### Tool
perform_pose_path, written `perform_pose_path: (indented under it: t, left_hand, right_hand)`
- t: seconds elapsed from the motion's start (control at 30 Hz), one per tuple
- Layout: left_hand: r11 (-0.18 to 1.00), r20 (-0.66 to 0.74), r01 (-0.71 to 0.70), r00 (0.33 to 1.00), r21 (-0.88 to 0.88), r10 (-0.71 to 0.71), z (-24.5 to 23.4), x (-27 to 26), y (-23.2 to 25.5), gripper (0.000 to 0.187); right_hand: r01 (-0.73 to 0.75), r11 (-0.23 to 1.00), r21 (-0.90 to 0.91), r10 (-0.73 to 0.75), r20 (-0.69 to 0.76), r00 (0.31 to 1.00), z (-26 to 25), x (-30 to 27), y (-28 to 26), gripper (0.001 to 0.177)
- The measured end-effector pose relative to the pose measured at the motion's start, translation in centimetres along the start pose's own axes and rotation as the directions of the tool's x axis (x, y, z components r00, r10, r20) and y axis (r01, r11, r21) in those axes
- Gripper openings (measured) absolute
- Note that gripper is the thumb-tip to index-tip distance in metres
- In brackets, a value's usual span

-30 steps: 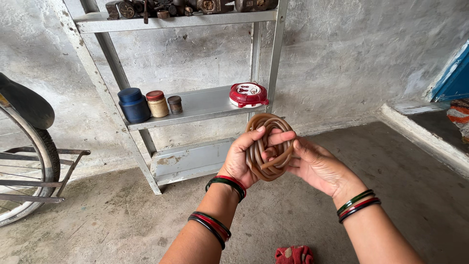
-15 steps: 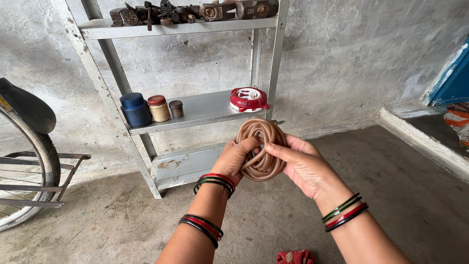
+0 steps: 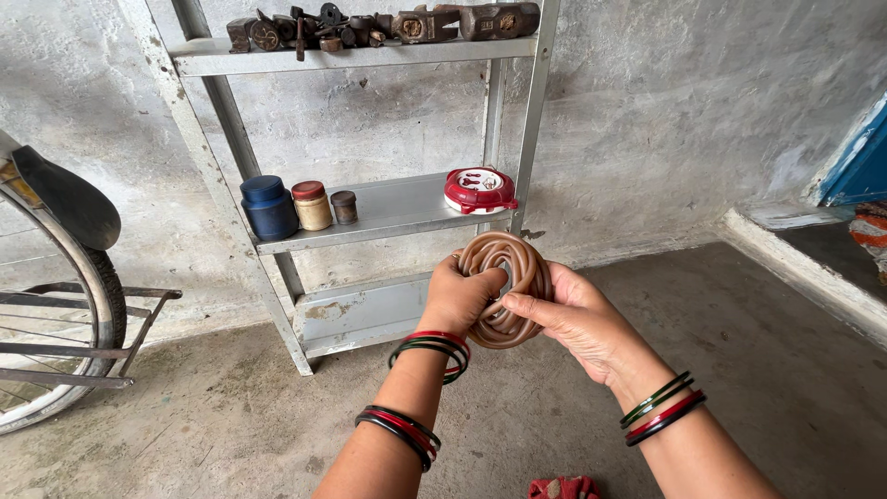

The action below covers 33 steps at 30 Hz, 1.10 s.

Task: The person coils a brown rubber tube and places it on a metal shelf. Then, they open a white plastic container, pour out a pile of small metal hardware onto the floor, and wipe each piece individually with a red cloth before placing them back into the container.

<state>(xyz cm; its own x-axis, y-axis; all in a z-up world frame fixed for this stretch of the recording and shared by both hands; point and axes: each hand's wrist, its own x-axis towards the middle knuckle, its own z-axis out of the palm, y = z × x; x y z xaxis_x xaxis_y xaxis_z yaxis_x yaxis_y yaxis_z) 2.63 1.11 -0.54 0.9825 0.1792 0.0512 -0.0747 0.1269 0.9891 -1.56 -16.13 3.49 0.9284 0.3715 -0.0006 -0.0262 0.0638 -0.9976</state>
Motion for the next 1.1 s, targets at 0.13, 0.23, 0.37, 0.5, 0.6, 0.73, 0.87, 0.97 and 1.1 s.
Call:
perform_pose_path:
  t: [0.13, 0.23, 0.37, 0.5, 0.6, 0.73, 0.87, 0.97, 1.1]
  left_hand:
    - [0.988, -0.103, -0.003, 0.994, 0.157, 0.020, 0.1, -0.2, -0.5, 0.049]
    - [0.970, -0.157, -0.006, 0.987, 0.241, 0.045, 0.5, -0.8, -0.1, 0.047]
    - [0.909, -0.210, 0.042, 0.976, 0.414, 0.050, 1.2, -2.8, 0.8, 0.049]
    - [0.797, -0.249, 0.133, 0.968, 0.589, 0.022, 2.2, -4.1, 0.9, 0.060]
    - [0.833, -0.182, 0.068, 0.982, 0.550, 0.040, 2.0, -4.2, 0.3, 0.053]
    - [0.859, -0.086, 0.016, 0.996, 0.511, 0.032, 1.3, -3.5, 0.4, 0.053]
    - [0.740, -0.054, 0.012, 0.998, 0.673, 0.033, 2.9, -4.0, 0.4, 0.053]
    - [0.667, 0.029, -0.026, 1.000, 0.745, 0.007, 5.0, -5.4, 0.2, 0.049]
    - [0.621, 0.091, -0.126, 0.992, 0.774, 0.087, 6.6, -6.6, 0.8, 0.044]
  right_hand:
    - [0.086, 0.995, 0.046, -0.081, -0.096, 0.992, 0.8, 0.8, 1.8, 0.054]
    - [0.120, 0.993, 0.004, -0.118, -0.165, 0.979, 1.1, 1.1, 2.6, 0.053]
    - [0.082, 0.995, -0.055, -0.092, -0.242, 0.966, 0.9, 1.8, 4.4, 0.046]
    - [0.032, 0.989, -0.142, -0.077, -0.324, 0.943, 0.8, 2.6, 6.9, 0.039]
    - [0.019, 0.974, -0.226, -0.088, -0.298, 0.951, -0.2, 3.2, 7.6, 0.040]
    - [0.022, 0.923, -0.385, -0.135, -0.270, 0.953, -0.6, 3.3, 7.8, 0.044]
    - [-0.056, 0.861, -0.506, -0.179, -0.403, 0.897, -0.9, 3.5, 8.8, 0.043]
    - [-0.045, 0.846, -0.531, -0.240, -0.455, 0.858, -2.3, 3.3, 10.6, 0.047]
    - [0.098, 0.856, -0.508, -0.369, -0.468, 0.803, -4.6, 3.4, 12.0, 0.030]
